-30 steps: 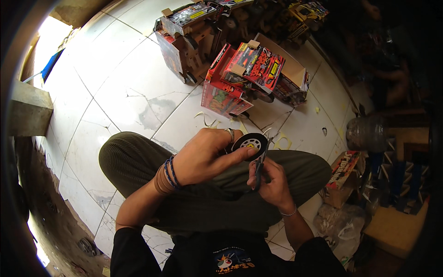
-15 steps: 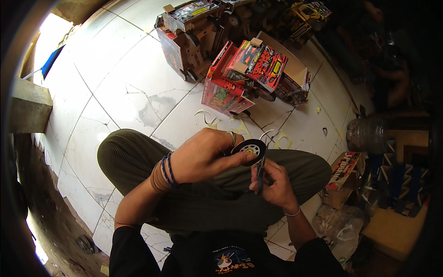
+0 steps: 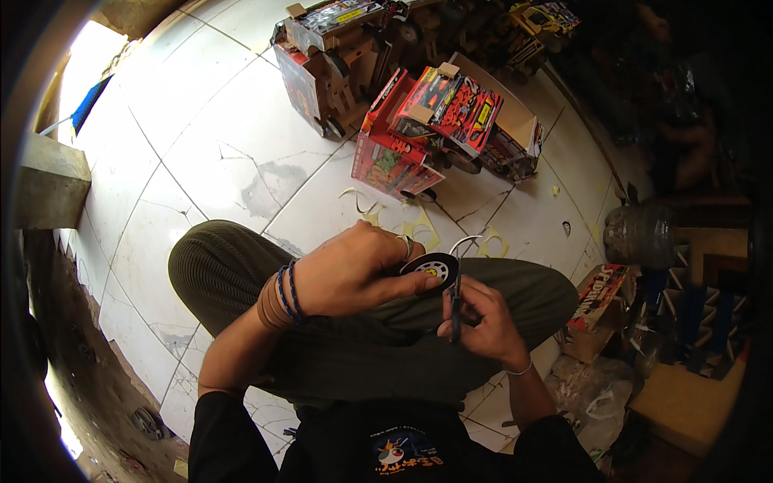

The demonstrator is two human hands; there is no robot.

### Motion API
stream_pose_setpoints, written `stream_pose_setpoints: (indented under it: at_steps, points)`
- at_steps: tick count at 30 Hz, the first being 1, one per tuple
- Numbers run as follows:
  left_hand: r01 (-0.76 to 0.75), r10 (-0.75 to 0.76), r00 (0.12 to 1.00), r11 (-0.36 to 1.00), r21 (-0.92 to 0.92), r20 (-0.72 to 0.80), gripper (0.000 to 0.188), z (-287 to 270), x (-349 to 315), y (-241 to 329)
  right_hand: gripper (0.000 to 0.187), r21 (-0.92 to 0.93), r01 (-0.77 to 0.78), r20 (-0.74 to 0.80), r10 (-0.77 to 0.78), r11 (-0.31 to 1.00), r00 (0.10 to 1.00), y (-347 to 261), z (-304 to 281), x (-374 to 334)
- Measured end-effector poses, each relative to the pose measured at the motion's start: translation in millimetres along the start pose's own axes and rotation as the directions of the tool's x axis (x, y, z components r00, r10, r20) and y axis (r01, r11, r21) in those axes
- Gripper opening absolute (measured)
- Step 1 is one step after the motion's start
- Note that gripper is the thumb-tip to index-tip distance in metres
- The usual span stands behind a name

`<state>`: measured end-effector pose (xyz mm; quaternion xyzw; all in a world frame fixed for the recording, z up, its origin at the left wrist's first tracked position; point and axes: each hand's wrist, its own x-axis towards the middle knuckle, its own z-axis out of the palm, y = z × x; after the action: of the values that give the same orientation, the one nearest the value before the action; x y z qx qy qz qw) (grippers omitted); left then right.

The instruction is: The person sits on the floor and uses scissors to cut out circular paper wheel designs from a sheet. They handle the paper and scissors, cutting around the wheel outlines and placing the cut pieces on the floor.

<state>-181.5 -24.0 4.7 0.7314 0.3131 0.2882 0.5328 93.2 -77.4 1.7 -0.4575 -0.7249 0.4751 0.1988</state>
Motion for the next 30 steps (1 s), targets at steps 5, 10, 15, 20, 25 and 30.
stream_pose_setpoints:
  at_steps: [5,10,15,20,25,30]
  points:
    - [-0.022,0.021,1.0,0.999,0.029,0.018,0.042,-1.3,0.1,1.9,0.037,-0.027,-0.053,0.024,0.054,0.998,0.998,-1.8,-1.7,-2.6]
    - [0.031,-0.035,0.997,0.998,0.057,0.072,0.041,-2.5,0.8,5.3,0.034,-0.031,0.014,0.022,-0.014,0.999,1.0,-3.5,-2.5,-3.1]
    - [-0.021,0.01,0.994,0.995,0.101,0.109,0.035,-4.8,-1.0,4.3,0.043,-0.078,-0.104,0.103,0.111,0.992,0.988,-4.7,-7.6,-5.0]
    - [-0.039,0.033,0.994,0.997,0.062,0.101,0.036,-0.8,-1.4,3.1,0.044,-0.08,-0.027,0.108,0.035,0.996,0.994,-4.6,-9.0,-5.9]
    - [-0.025,0.007,0.99,0.991,0.128,0.141,0.038,-3.5,-3.9,3.5,0.045,-0.075,-0.072,0.13,0.082,0.995,0.988,-3.0,-11.6,-7.3]
    - [-0.027,0.009,0.986,0.994,0.105,0.164,0.042,-2.6,-2.8,4.3,0.045,-0.129,-0.056,0.144,0.075,0.99,0.987,-3.4,-14.9,-9.2]
